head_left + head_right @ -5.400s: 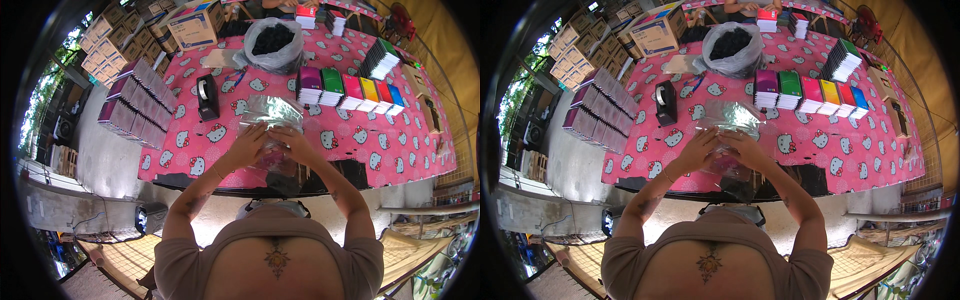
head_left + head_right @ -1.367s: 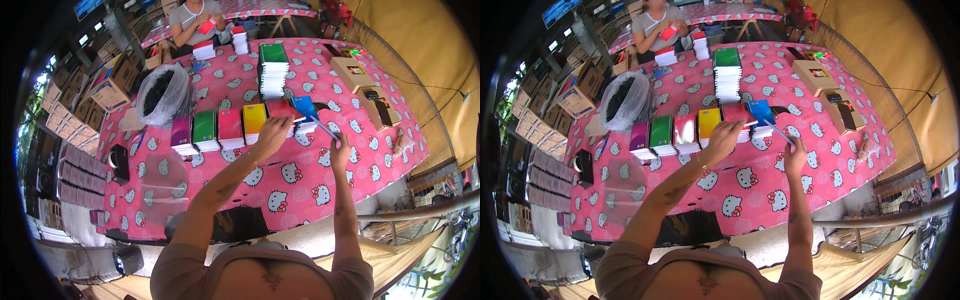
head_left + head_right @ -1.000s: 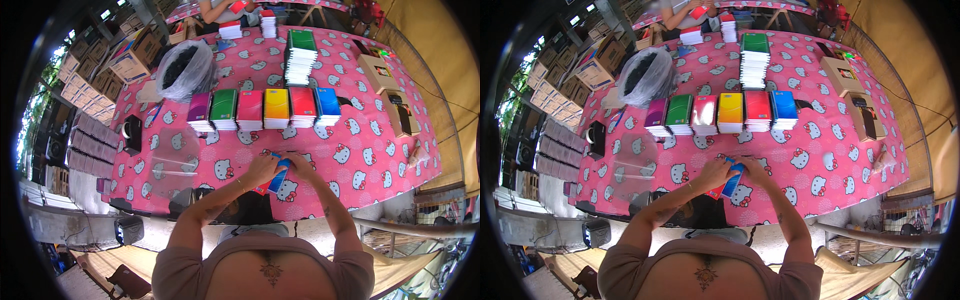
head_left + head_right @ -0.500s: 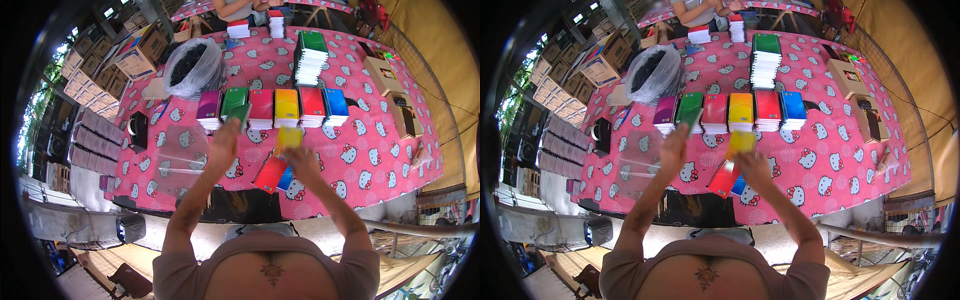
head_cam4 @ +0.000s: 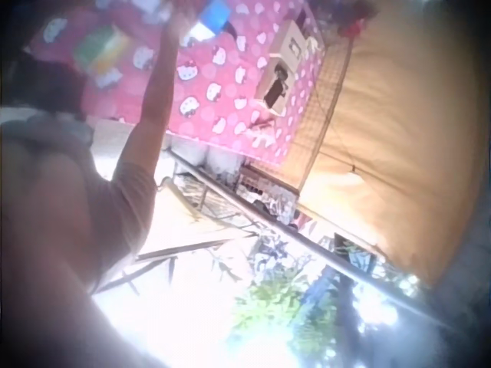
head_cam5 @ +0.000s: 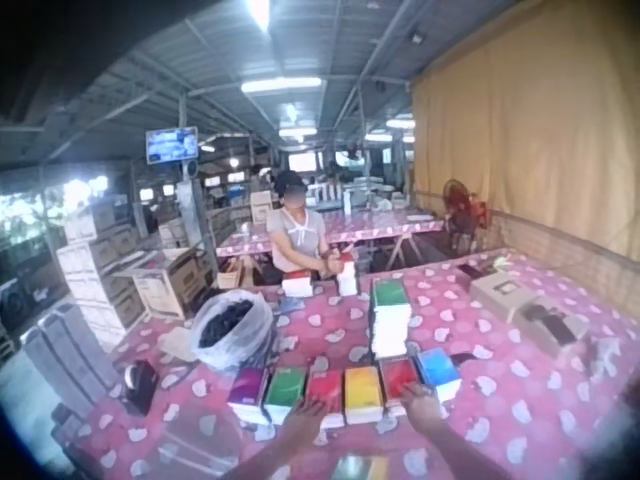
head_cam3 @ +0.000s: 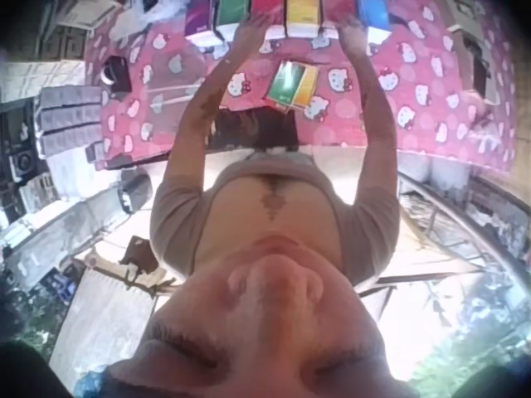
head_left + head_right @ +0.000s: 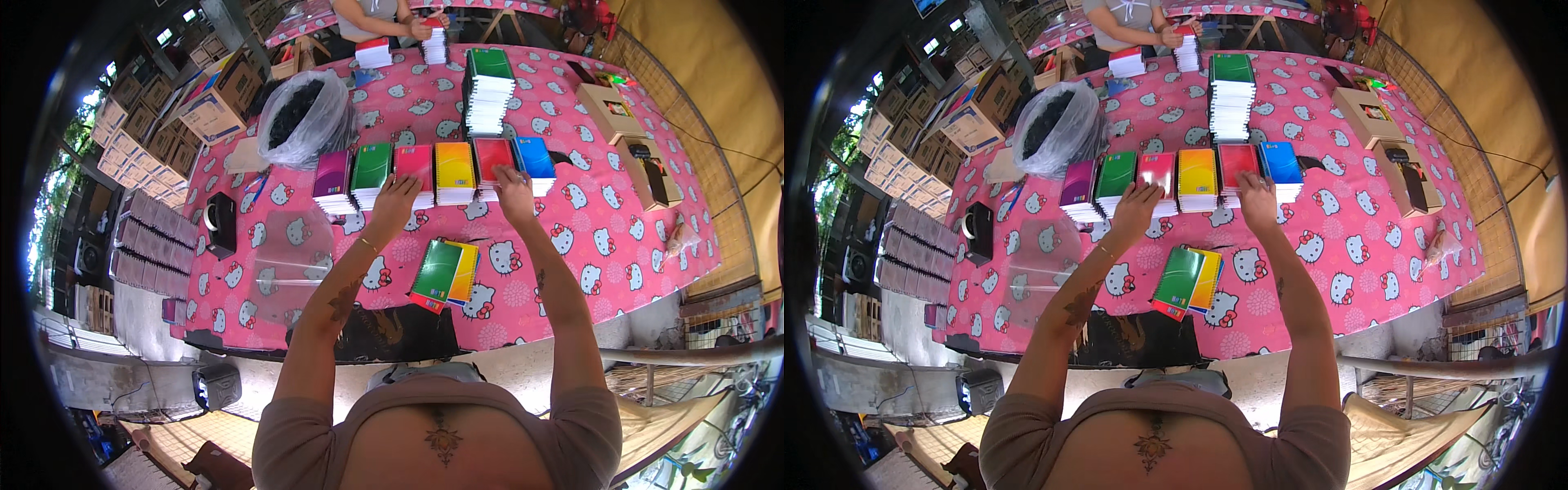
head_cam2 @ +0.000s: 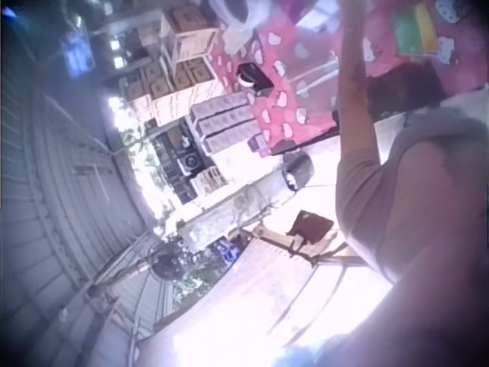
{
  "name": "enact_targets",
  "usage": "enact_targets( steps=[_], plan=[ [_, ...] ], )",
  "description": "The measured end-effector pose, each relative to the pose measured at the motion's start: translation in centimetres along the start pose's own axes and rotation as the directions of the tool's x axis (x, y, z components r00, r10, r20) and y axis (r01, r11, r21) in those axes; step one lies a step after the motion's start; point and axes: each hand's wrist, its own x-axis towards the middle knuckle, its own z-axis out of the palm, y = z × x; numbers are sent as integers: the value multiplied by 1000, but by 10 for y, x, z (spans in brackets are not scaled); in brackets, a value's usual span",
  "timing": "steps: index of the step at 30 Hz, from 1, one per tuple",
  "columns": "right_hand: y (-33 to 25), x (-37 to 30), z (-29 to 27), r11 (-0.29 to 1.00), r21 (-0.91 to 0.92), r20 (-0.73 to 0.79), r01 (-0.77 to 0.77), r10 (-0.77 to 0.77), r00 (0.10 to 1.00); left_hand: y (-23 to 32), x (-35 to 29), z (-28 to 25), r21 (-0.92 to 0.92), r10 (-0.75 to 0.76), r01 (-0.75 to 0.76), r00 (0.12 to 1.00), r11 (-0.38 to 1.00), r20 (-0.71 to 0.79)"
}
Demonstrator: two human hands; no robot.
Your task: The person gathers several small colored notebooks from stacks, places them inside a silver foil pouch, and seals the pouch using clear adhesive tape from a dispenser.
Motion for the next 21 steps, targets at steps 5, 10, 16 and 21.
enact_targets(
  steps=[5,10,16,21],
  plan=[
    [-41,-55,-49,776,594,-104,-212,335,937,31,-27,-85,-261,-293,235,932,936,-212],
    [-58,-121,-9,336,923,234,-190,-96,967,70,-17,-131,-355,-362,442,892,824,269],
    [-54,-102,16,339,810,527,-479,-64,847,116,-41,-1,-161,-292,418,816,894,498],
    [-98,-20,8,975,184,-179,122,-89,980,20,-10,-23,39,-408,412,910,911,-76]
  ],
)
